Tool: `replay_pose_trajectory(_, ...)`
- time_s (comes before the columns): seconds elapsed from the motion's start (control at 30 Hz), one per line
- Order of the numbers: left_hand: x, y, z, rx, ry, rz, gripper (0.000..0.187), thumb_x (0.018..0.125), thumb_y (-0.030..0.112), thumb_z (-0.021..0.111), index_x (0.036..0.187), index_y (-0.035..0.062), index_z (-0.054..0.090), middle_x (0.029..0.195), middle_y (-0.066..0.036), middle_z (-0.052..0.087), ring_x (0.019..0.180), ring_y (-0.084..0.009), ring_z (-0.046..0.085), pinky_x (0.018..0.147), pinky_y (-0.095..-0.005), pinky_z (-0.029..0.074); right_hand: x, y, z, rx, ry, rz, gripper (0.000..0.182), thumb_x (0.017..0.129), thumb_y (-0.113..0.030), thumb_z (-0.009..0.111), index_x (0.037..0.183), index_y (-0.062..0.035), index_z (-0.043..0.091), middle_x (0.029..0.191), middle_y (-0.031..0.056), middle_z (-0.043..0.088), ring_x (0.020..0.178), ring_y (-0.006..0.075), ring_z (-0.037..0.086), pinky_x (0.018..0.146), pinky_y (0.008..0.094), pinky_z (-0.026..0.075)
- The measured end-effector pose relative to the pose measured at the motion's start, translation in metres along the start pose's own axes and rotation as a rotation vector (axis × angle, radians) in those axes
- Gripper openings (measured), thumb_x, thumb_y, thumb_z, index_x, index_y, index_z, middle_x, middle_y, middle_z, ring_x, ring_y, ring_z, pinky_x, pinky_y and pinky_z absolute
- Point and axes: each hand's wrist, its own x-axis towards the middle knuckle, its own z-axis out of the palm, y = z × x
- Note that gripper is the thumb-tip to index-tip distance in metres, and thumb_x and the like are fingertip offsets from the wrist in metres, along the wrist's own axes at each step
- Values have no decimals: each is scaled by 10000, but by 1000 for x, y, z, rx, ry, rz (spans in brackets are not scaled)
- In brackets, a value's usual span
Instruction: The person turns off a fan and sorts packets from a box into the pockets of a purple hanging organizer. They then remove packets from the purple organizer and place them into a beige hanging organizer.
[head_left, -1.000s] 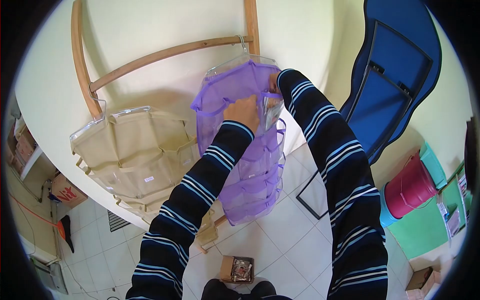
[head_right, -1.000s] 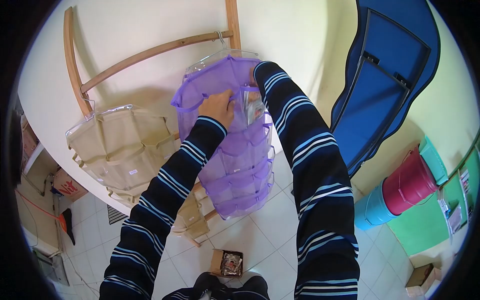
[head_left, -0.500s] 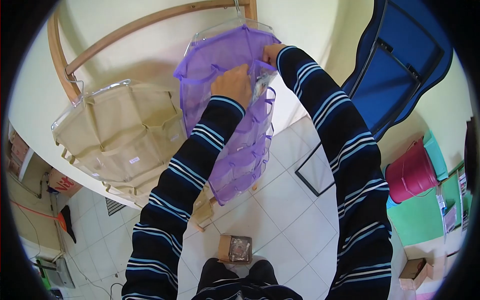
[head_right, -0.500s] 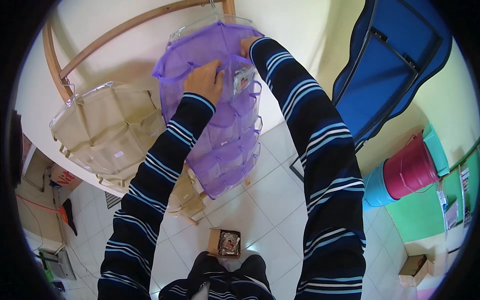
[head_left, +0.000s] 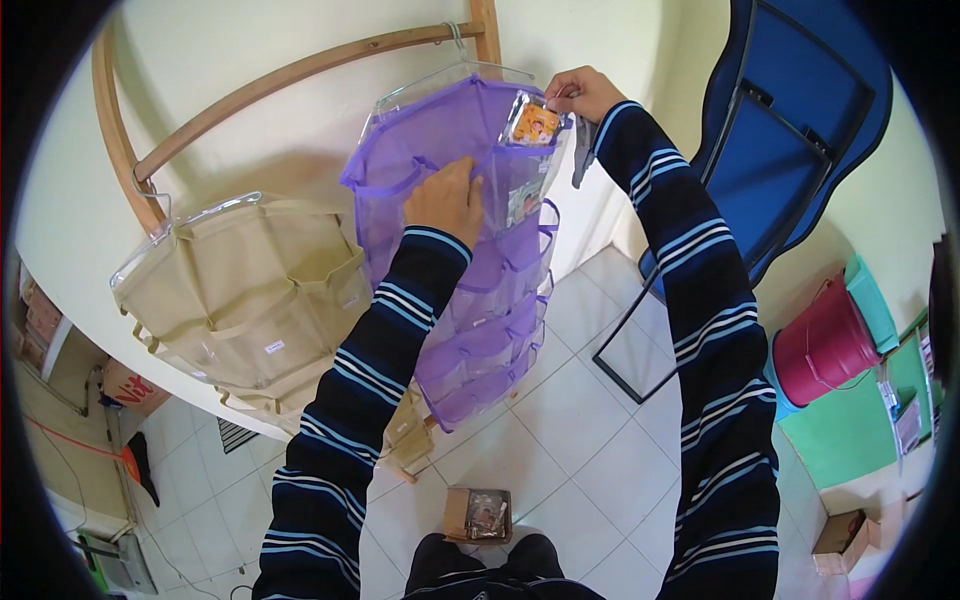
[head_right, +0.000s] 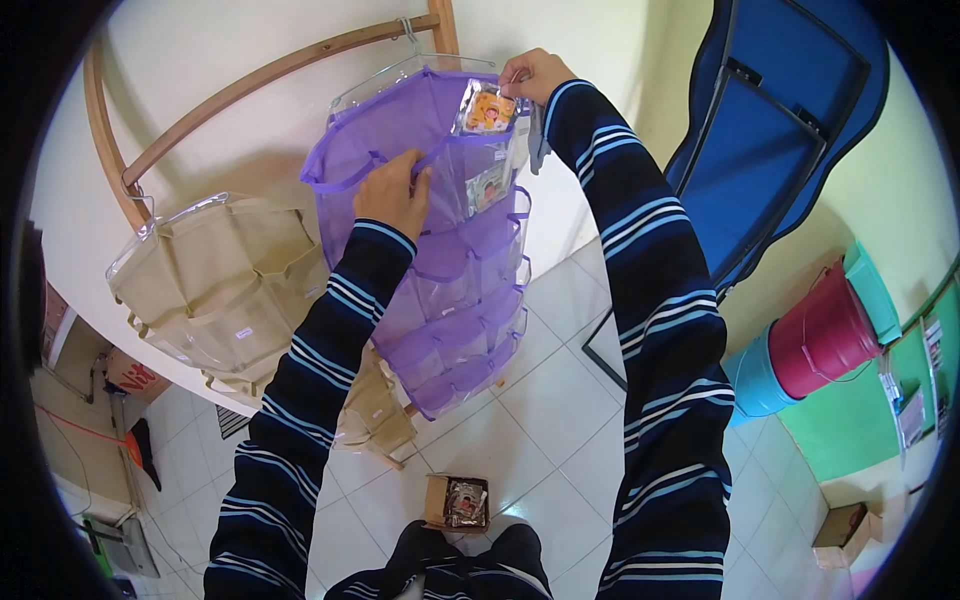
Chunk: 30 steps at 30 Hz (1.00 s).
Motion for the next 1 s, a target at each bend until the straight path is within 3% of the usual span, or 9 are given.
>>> replay_pose_trajectory(0.27,-3,24,-12,-314,56,-44,492,705,255,567,1103,35,377,1045,-129,426,653,-209,563,578,-312,439,-35,-35,-28,121,147,-117,99,673,-70,580,751,-10,572,597,36,543,583,87,502,575,208,398)
replay_pose_trajectory(0.4,0,23,-6,-639,98,-50,501,681,228,607,1078,8,393,983,-125,472,612,-144,563,555,-277,443,-66,-73,-23,236,60,-139,100,681,-65,568,763,-7,563,618,23,532,608,79,492,603,211,402)
replay_pose_trajectory(0.47,0,21,-9,-1078,-250,-257,368,682,175,607,972,-11,476,802,-98,544,557,-128,555,527,-266,445,-77,-76,-8,257,-3,-144,97,701,-62,555,777,-1,549,645,10,524,632,67,477,603,204,391)
replay_pose_trajectory(0.63,-62,4,5,-850,-100,-230,150,688,118,586,750,-13,549,523,-73,523,523,-129,545,489,-271,425,-115,-96,44,311,-146,-120,153,648,-102,590,765,-6,569,662,73,558,644,152,521,613,257,413)
replay_pose_trajectory(0.77,-185,-11,4,-802,-180,-302,376,649,144,640,953,-7,477,770,-87,551,641,-147,547,551,-258,430,-157,-88,113,45,-443,-40,207,605,-152,632,741,-6,575,619,147,526,548,234,493,529,285,391)
replay_pose_trajectory(0.8,-238,-25,9,-800,-453,-494,533,673,243,614,1083,-13,388,1004,-176,485,903,-261,498,725,-312,408,-164,-88,123,90,-477,7,213,606,-155,634,744,-4,575,619,146,528,540,225,494,523,285,388)
replay_pose_trajectory(0.87,-361,-48,16,-471,-555,-540,693,651,402,595,1122,-40,345,1109,-204,403,1030,-319,390,865,-364,307,-185,-84,142,200,-440,162,224,610,-162,636,746,4,574,612,142,530,534,204,496,521,286,386)
replay_pose_trajectory(0.93,-473,-54,17,88,-1263,-675,769,616,418,594,1186,11,274,1200,-171,320,1123,-325,264,909,-371,260,-222,-77,161,274,-344,404,239,612,-169,639,744,17,569,599,133,528,545,171,501,528,282,387)
replay_pose_trajectory(1.0,-555,-62,29,-186,-1496,-910,820,599,425,610,1222,64,217,1256,-133,248,1154,-335,201,931,-364,237,-281,-49,179,268,-239,549,247,626,-173,638,748,31,569,600,95,544,570,119,504,537,269,395)
